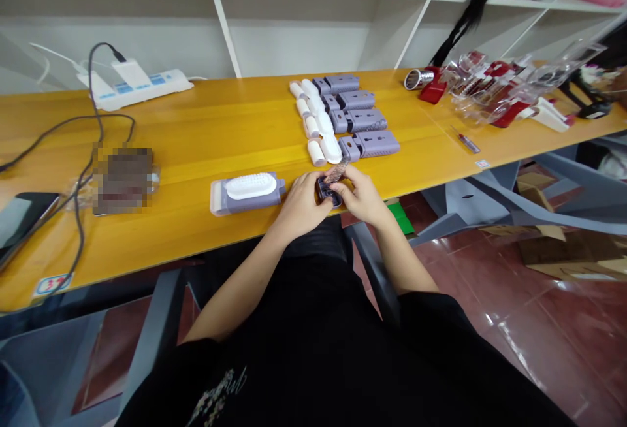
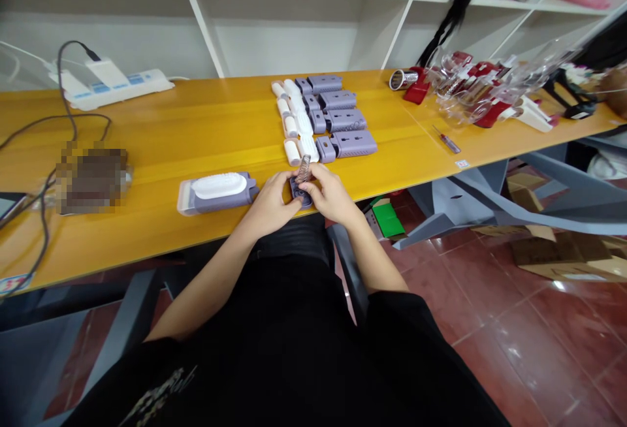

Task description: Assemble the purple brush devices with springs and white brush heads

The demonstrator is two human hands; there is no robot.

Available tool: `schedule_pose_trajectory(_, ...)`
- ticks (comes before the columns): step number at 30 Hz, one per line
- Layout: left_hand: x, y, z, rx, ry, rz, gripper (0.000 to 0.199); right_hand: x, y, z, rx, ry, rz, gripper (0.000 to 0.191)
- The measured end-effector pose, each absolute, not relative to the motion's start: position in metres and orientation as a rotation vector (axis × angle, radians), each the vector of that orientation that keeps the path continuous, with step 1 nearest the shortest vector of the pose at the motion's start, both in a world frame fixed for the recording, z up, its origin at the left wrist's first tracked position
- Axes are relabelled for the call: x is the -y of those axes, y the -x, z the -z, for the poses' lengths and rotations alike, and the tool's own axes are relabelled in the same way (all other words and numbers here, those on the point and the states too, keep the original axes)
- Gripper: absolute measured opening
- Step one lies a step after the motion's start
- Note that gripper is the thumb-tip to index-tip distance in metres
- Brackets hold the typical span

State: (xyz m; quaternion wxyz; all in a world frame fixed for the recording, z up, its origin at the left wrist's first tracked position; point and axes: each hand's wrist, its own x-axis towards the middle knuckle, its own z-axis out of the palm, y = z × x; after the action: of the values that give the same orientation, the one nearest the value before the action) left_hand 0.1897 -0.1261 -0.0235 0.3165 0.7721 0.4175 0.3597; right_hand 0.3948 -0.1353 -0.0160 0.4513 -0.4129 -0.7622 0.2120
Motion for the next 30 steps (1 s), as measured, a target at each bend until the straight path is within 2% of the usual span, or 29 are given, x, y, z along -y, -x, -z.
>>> schedule_pose_trajectory(9,0.121,-0.193,0.016,-1.169,-2.056,-0.85,0.034,0.136,-0.399,0.016,1.916,1.048,-0.563,0.024)
schedule_pose_trajectory(19,0.109,-0.192,0.007,-1.159,-2.191,-0.688,0.041,0.135,-0.398,0.018,1.898,1.022,-0.546,0.019)
schedule_pose_trajectory(27,0.092,-0.19,-0.003,-1.089,-2.195,-0.607,0.035,0.132,-0.396,0.017,1.871,1.026,-0.562,0.027)
schedule_pose_trajectory(30,0.089,-0.19,-0.009,-1.075,-2.222,-0.565,0.031,0.13,-0.396,0.018,1.873,1.018,-0.563,0.022)
